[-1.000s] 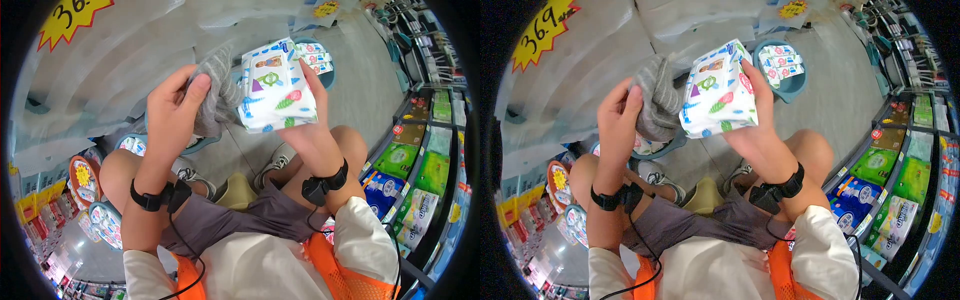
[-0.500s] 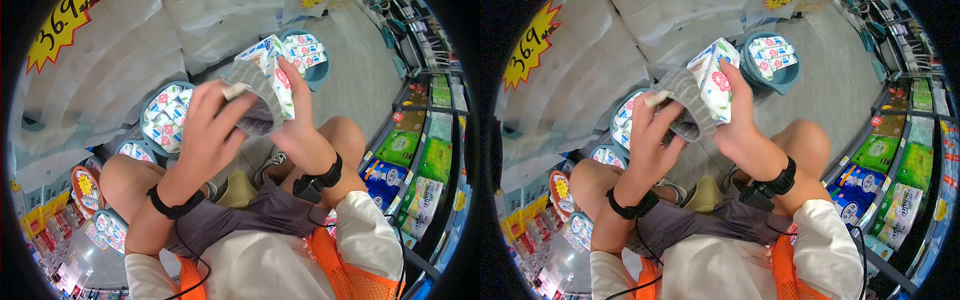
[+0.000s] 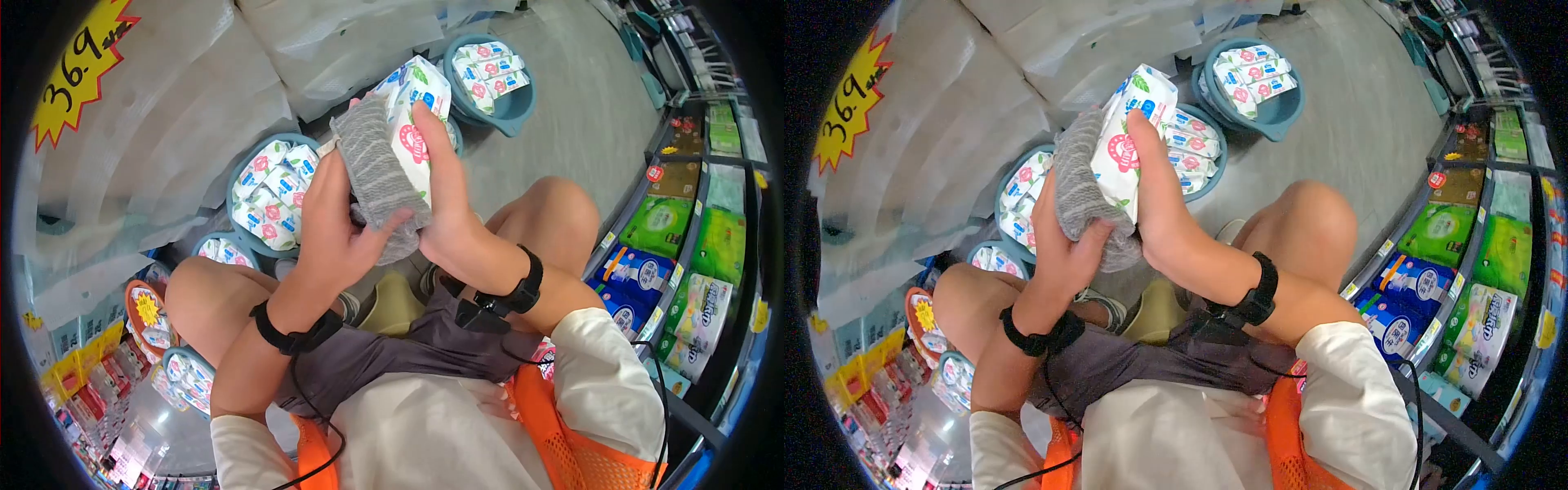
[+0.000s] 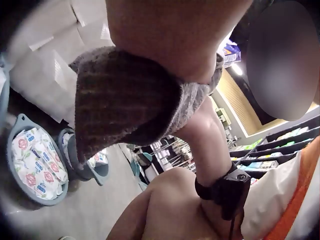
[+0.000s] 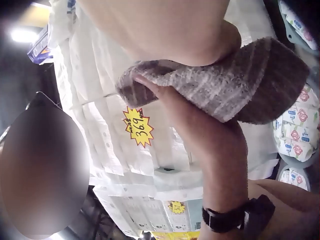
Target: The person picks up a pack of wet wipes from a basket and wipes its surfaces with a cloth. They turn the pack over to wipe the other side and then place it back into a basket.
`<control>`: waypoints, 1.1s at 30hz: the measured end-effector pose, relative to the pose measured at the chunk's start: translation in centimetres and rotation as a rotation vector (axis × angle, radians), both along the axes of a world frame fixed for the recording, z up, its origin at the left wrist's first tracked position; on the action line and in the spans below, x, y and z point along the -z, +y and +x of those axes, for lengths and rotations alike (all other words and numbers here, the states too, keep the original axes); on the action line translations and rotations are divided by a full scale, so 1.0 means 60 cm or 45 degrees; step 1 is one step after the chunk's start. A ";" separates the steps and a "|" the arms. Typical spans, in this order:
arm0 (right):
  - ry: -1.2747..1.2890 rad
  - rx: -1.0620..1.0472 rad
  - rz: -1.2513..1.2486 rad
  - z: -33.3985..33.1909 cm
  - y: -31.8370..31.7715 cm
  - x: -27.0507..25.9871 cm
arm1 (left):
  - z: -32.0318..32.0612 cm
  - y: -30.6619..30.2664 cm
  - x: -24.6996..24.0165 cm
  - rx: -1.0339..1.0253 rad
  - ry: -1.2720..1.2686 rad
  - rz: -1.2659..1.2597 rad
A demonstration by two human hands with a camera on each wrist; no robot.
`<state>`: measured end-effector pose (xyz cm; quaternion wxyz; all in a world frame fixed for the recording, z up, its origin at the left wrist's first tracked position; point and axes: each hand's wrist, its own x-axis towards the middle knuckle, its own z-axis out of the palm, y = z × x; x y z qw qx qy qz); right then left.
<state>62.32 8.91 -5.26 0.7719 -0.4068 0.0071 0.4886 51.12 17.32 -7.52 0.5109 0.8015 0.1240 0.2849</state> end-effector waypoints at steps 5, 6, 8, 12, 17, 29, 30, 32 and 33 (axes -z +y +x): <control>-0.139 0.043 0.059 -0.007 0.005 0.030 | -0.001 -0.008 -0.001 -0.024 0.009 -0.252; -0.226 0.047 0.056 -0.009 0.008 0.029 | -0.008 -0.011 -0.001 -0.003 0.022 -0.322; -0.402 0.056 0.047 -0.013 0.011 0.022 | -0.030 -0.010 0.004 0.067 0.023 -0.392; -0.215 -0.010 0.167 -0.004 0.019 0.014 | -0.022 0.003 -0.004 0.126 0.039 -0.066; -0.071 -0.075 0.142 0.013 0.013 -0.001 | -0.014 0.033 0.002 0.198 0.100 0.382; 0.045 -0.172 0.037 0.053 0.001 -0.005 | -0.021 0.062 -0.002 0.365 0.289 0.497; 0.065 -0.163 0.030 0.052 -0.001 -0.008 | -0.022 0.063 -0.004 0.376 0.271 0.512; 0.115 -0.157 0.021 0.050 -0.003 -0.013 | -0.024 0.063 -0.007 0.363 0.291 0.532; 0.145 -0.159 0.019 0.049 -0.003 -0.015 | -0.025 0.063 -0.007 0.358 0.301 0.543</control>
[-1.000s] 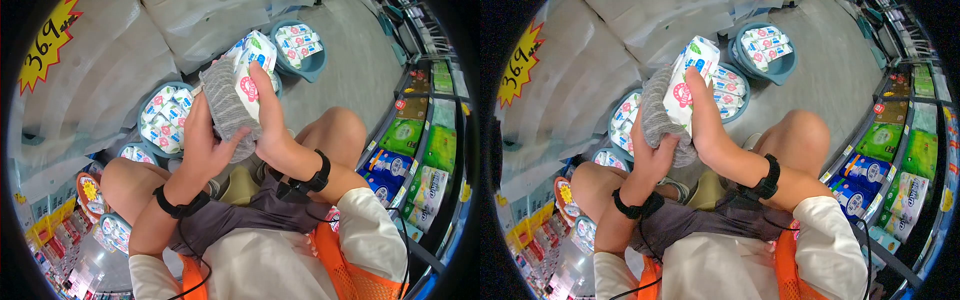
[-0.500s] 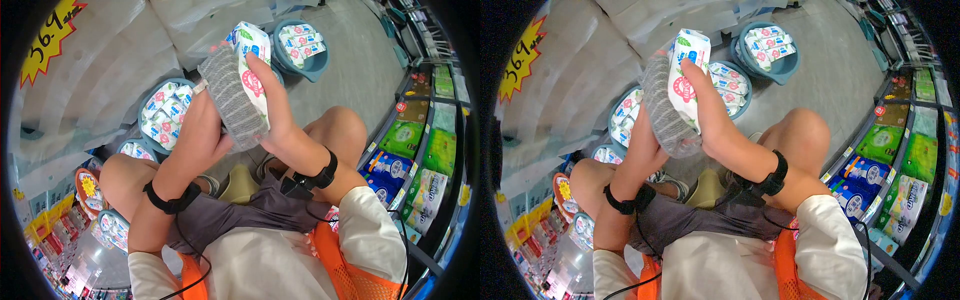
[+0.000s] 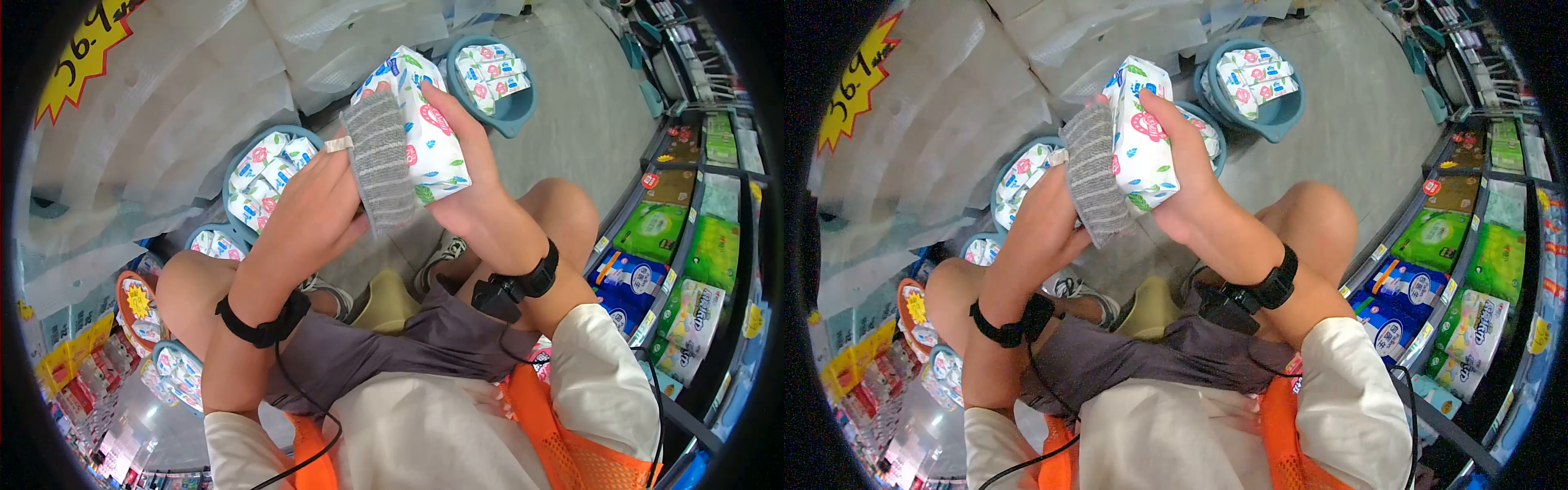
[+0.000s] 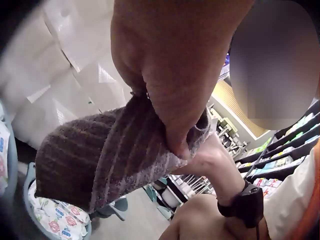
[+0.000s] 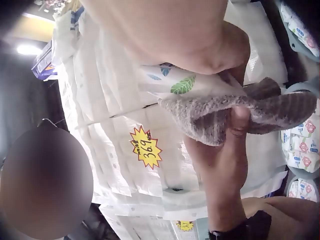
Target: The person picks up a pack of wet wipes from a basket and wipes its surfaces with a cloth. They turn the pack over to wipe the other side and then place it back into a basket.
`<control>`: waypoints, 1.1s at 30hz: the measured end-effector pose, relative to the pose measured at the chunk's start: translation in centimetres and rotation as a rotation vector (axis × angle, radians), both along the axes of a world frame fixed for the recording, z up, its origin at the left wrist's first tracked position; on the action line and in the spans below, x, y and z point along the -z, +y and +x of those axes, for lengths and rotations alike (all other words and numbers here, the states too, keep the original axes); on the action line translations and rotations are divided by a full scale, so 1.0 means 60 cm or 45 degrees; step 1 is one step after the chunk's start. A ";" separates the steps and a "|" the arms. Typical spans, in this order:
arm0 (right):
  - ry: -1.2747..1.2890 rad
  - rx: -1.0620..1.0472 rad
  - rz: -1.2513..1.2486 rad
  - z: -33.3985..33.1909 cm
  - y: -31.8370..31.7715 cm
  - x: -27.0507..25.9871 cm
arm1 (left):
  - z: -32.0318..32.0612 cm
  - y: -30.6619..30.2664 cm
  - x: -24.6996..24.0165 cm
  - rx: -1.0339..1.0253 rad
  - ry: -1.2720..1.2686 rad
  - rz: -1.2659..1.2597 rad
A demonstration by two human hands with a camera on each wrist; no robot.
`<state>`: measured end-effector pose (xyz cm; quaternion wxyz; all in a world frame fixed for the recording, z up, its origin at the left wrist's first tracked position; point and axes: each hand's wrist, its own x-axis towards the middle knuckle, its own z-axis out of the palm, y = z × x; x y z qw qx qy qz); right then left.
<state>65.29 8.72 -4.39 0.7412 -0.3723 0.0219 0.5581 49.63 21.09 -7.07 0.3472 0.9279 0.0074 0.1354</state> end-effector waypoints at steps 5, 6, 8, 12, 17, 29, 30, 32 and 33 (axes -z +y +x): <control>0.136 0.015 0.028 0.002 0.002 0.006 | -0.005 -0.001 0.003 -0.028 0.013 0.056; 0.127 0.012 0.025 0.003 0.002 0.007 | -0.004 -0.003 0.002 -0.036 0.031 0.019; 0.055 0.024 0.006 0.000 0.009 0.015 | -0.005 -0.010 -0.001 -0.073 0.054 -0.101; 0.001 0.050 0.014 -0.015 0.009 0.015 | 0.000 -0.018 0.009 -0.093 -0.032 -0.212; -0.133 0.096 0.031 -0.044 0.009 0.016 | 0.005 -0.042 0.032 -0.194 -0.241 -0.238; -0.779 -0.022 -0.125 -0.060 0.008 0.065 | 0.010 -0.085 0.006 -0.612 0.011 -1.430; -0.884 -0.048 -0.142 -0.061 0.008 0.069 | 0.009 -0.077 0.007 -0.602 0.038 -1.485; -1.097 -0.102 -0.176 -0.062 0.005 0.071 | 0.016 -0.071 -0.001 -0.565 -0.094 -1.561; -1.169 -0.133 -0.183 -0.062 0.003 0.069 | 0.017 -0.067 -0.009 -0.592 -0.071 -1.640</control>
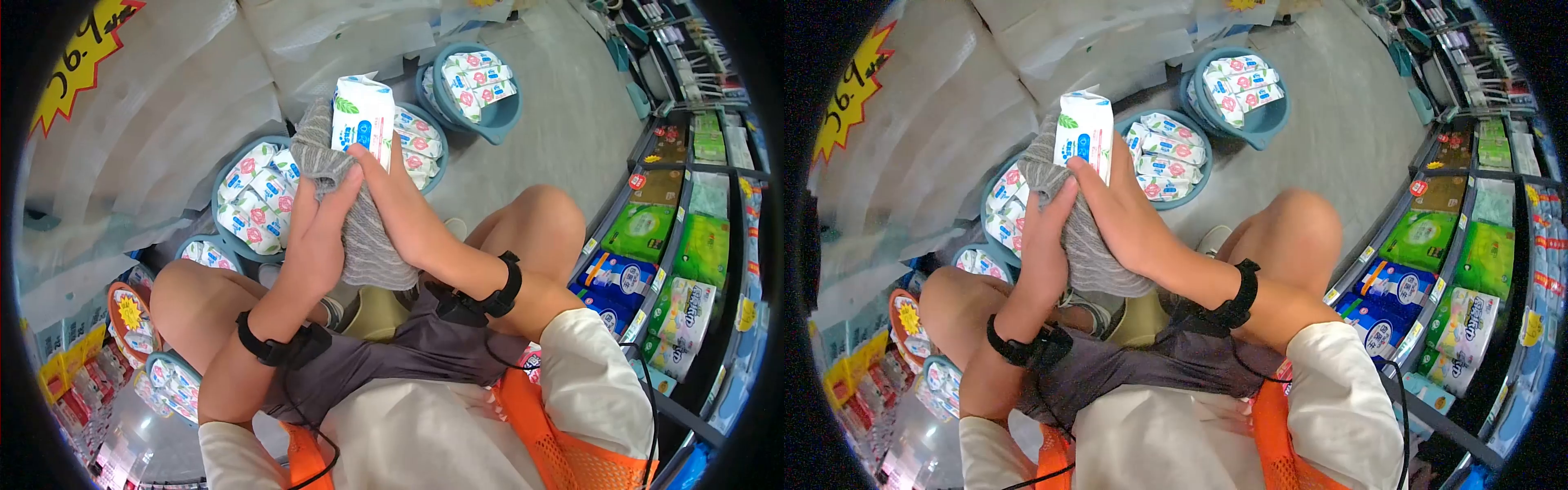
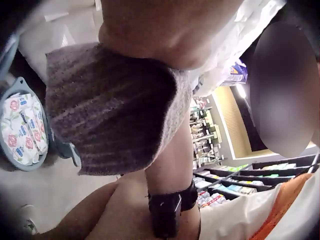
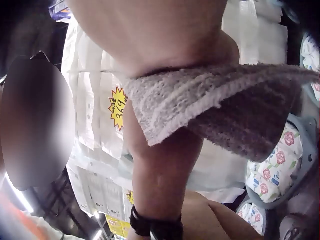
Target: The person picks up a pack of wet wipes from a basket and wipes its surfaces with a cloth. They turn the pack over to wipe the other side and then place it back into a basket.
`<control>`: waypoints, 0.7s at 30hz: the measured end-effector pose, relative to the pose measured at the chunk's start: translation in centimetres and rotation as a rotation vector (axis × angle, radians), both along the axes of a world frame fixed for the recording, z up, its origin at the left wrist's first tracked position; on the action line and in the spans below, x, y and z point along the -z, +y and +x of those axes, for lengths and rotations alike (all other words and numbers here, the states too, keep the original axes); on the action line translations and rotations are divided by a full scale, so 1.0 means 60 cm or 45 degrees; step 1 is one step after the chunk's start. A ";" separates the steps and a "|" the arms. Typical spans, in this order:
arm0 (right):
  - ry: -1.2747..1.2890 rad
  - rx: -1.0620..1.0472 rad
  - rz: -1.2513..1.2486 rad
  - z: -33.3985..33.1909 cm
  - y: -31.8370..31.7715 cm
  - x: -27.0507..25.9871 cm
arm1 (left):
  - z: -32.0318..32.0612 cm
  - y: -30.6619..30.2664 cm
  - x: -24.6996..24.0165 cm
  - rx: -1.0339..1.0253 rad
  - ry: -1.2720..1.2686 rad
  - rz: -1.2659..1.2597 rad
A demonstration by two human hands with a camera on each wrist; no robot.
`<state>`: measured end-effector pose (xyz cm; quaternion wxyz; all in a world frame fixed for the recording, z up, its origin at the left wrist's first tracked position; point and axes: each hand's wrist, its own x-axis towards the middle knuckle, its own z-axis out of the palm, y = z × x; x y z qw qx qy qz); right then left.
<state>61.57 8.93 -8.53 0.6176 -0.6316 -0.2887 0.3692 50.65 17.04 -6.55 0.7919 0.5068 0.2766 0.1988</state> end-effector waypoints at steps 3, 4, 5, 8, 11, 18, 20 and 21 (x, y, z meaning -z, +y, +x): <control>-0.225 -0.080 -0.037 0.000 -0.002 -0.005 | 0.001 0.013 -0.006 -0.033 0.039 -0.189; -0.305 -0.106 -0.044 -0.001 -0.004 -0.002 | 0.001 0.022 0.000 -0.047 0.052 -0.213; -0.385 -0.133 -0.048 -0.003 -0.004 -0.001 | 0.002 0.030 0.002 -0.062 0.066 -0.236; -0.437 -0.194 -0.082 -0.011 -0.007 -0.008 | 0.008 0.037 -0.012 -0.092 -0.014 -0.216; -0.390 -0.287 -0.080 -0.018 -0.008 -0.012 | 0.009 0.053 0.007 -0.181 -0.013 -0.325; -0.193 -0.418 -0.114 -0.029 -0.020 -0.040 | 0.002 0.102 0.007 -0.176 -0.141 -0.513; -0.181 -0.322 -0.064 -0.028 -0.021 -0.042 | 0.011 0.098 0.016 -0.187 -0.205 -0.585; -0.167 -0.252 0.016 -0.029 -0.020 -0.038 | 0.016 0.090 0.021 -0.195 -0.238 -0.625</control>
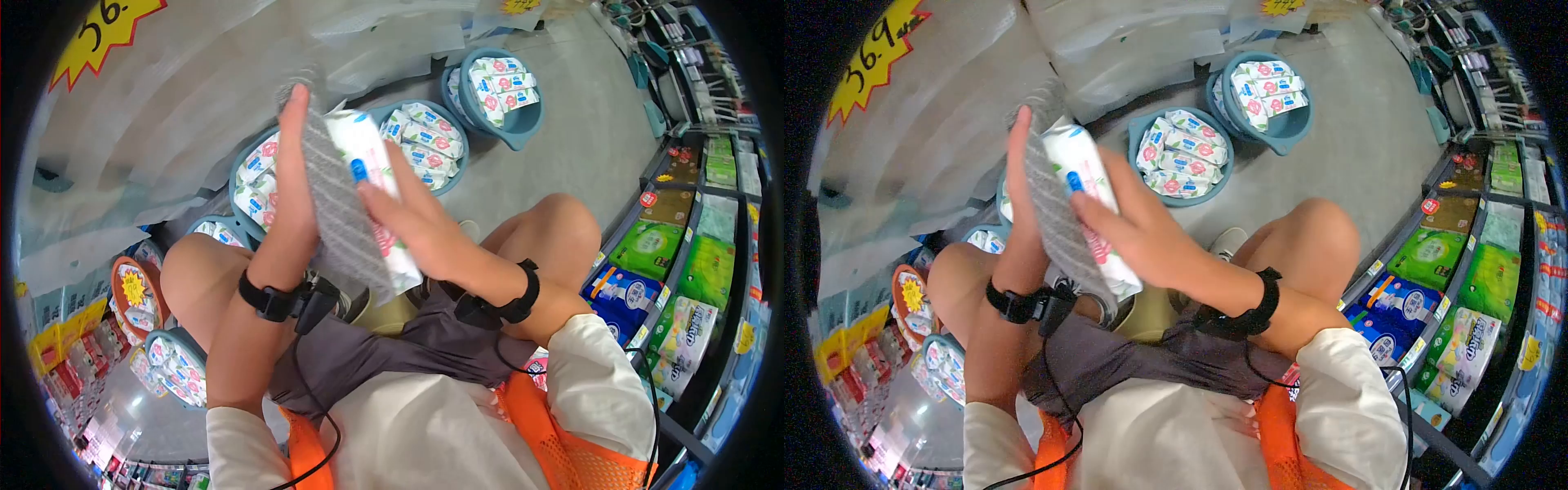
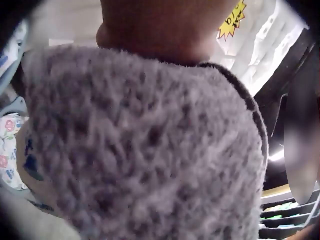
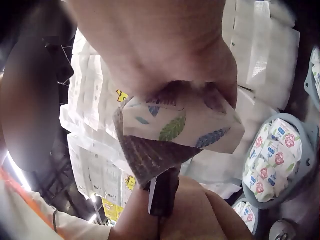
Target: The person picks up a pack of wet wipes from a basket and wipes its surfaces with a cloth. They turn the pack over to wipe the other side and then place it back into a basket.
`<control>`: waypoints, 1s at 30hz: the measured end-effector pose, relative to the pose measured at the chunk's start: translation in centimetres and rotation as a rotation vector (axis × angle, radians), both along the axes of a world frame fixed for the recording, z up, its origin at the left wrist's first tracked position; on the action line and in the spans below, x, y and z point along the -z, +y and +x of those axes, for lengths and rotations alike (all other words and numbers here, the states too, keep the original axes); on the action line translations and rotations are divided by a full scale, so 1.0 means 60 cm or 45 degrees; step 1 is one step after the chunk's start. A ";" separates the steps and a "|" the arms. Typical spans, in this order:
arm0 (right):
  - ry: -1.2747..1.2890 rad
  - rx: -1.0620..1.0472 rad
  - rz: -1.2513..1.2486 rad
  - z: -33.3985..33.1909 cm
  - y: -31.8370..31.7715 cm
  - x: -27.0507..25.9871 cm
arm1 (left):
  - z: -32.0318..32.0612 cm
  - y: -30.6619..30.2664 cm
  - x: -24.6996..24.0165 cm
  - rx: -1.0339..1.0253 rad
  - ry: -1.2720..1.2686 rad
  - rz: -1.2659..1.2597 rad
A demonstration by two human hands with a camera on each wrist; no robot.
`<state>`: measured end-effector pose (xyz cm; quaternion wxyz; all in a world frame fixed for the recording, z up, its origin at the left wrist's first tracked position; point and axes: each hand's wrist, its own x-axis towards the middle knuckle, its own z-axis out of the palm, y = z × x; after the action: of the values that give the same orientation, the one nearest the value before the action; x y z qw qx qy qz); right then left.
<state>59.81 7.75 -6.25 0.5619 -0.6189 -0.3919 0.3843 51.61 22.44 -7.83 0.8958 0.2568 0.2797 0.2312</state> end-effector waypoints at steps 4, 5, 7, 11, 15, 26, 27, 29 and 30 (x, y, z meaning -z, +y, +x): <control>0.625 0.139 0.066 0.009 0.004 0.004 | 0.022 -0.032 0.028 0.038 -0.040 0.024; 0.718 0.164 0.059 0.015 0.004 0.003 | 0.023 -0.034 0.053 0.097 -0.005 0.151; 0.906 0.226 0.046 0.033 0.004 0.003 | 0.025 -0.058 0.069 0.011 0.326 0.494; 1.101 0.405 0.047 0.064 0.008 0.023 | 0.006 -0.094 0.027 0.276 0.220 0.859; 1.149 0.391 0.002 0.071 0.012 0.018 | 0.003 -0.106 0.022 0.246 0.171 1.251; 0.875 0.133 -0.294 0.013 0.006 0.013 | 0.012 -0.043 -0.003 0.197 0.245 1.369; 0.916 0.112 -0.301 0.011 0.005 0.016 | 0.014 -0.034 -0.005 0.171 0.286 1.323; 0.997 0.071 -0.316 0.009 0.004 0.021 | 0.020 -0.008 0.000 0.084 0.396 1.258; 1.065 0.061 -0.329 0.013 0.001 0.021 | 0.025 0.007 0.007 0.035 0.419 1.227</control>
<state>60.60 7.80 -7.53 0.5987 -0.4843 -0.0650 0.6347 53.09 22.87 -8.26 0.6224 0.6776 0.2754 0.2787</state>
